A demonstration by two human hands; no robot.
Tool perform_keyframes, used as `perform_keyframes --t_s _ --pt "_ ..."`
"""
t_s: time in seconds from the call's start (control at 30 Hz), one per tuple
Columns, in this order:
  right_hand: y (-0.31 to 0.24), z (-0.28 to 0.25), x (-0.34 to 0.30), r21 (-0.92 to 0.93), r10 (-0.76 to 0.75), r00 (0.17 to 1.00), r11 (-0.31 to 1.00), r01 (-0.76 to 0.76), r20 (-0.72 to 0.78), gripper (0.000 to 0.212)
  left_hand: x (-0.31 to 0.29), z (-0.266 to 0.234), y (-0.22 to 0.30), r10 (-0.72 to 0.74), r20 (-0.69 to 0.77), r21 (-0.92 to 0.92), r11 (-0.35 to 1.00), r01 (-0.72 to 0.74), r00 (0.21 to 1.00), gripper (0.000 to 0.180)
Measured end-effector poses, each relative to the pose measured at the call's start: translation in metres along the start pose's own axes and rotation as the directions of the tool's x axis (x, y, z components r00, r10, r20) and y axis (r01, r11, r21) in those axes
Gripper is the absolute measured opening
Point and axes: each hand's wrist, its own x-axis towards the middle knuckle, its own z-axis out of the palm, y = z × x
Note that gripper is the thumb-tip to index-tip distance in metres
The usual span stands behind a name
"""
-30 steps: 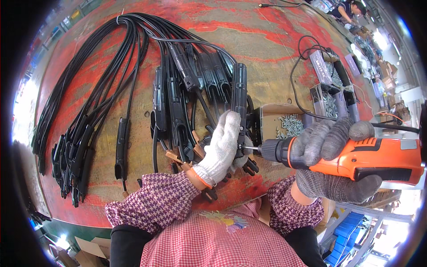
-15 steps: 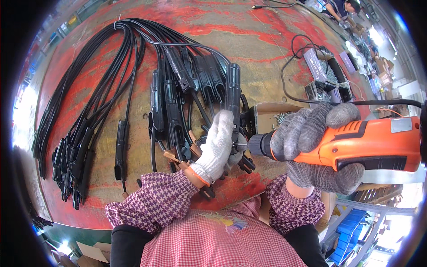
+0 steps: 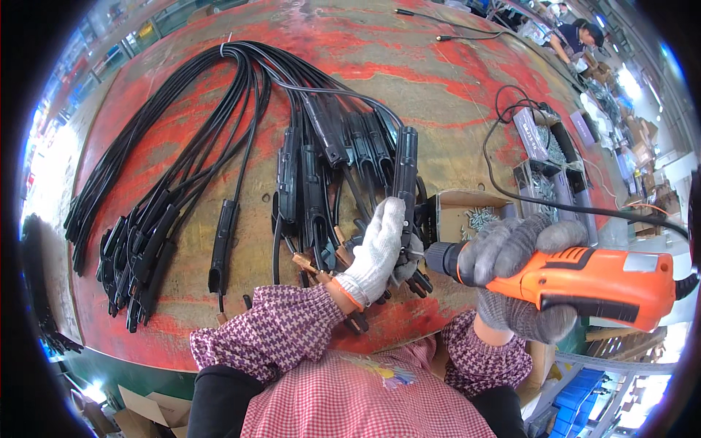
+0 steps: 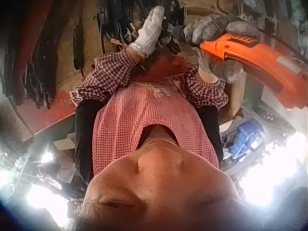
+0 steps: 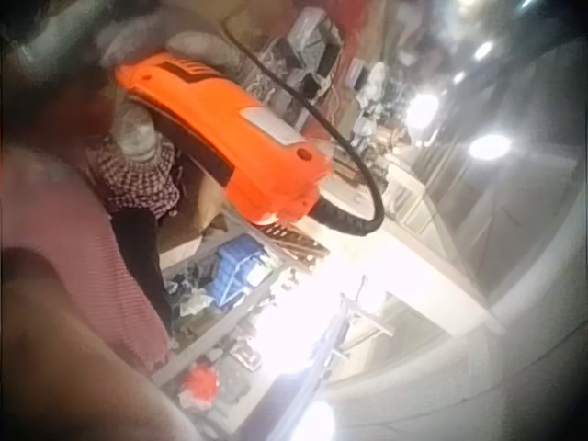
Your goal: The person fastens screws onto black plastic cable housing units on a production table using an electric screwdriver.
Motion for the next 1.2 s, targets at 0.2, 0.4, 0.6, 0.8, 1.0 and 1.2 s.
perform_keyframes --t_s 0.2,0.4,0.6,0.8,1.0,1.2 --pt "-0.048 -0.02 -0.02 0.315 0.128 0.991 0.943 -0.111 -0.033 0.032 -0.033 -0.003 0.014 -0.065 -0.007 -0.008 0.998 0.065 0.998 0.056" --pt "-0.047 -0.087 -0.008 0.287 0.094 0.975 0.946 -0.15 0.2 0.041 -0.131 -0.087 0.058 -0.141 -0.035 -0.036 0.99 0.14 0.989 0.056" --pt "0.009 -0.04 -0.024 0.153 0.153 0.988 0.977 -0.148 -0.021 0.057 -0.203 -0.195 0.073 0.429 -0.608 0.665 0.735 0.133 0.667 0.048" --pt "-0.001 -0.032 -0.022 0.108 0.092 0.992 0.989 -0.101 0.084 0.059 -0.177 -0.194 0.052 0.941 0.016 0.864 -0.183 0.47 0.338 0.037" --pt "-0.013 -0.021 -0.021 0.061 0.194 0.977 0.978 -0.2 0.09 0.057 -0.146 -0.186 0.042 0.676 -0.31 0.95 0.247 0.191 0.669 0.052" --pt "0.006 -0.004 -0.014 0.608 0.606 0.792 0.6 -0.519 0.078 0.06 -0.149 -0.155 0.051 0.288 -0.147 -0.283 0.905 -0.319 0.946 0.052"
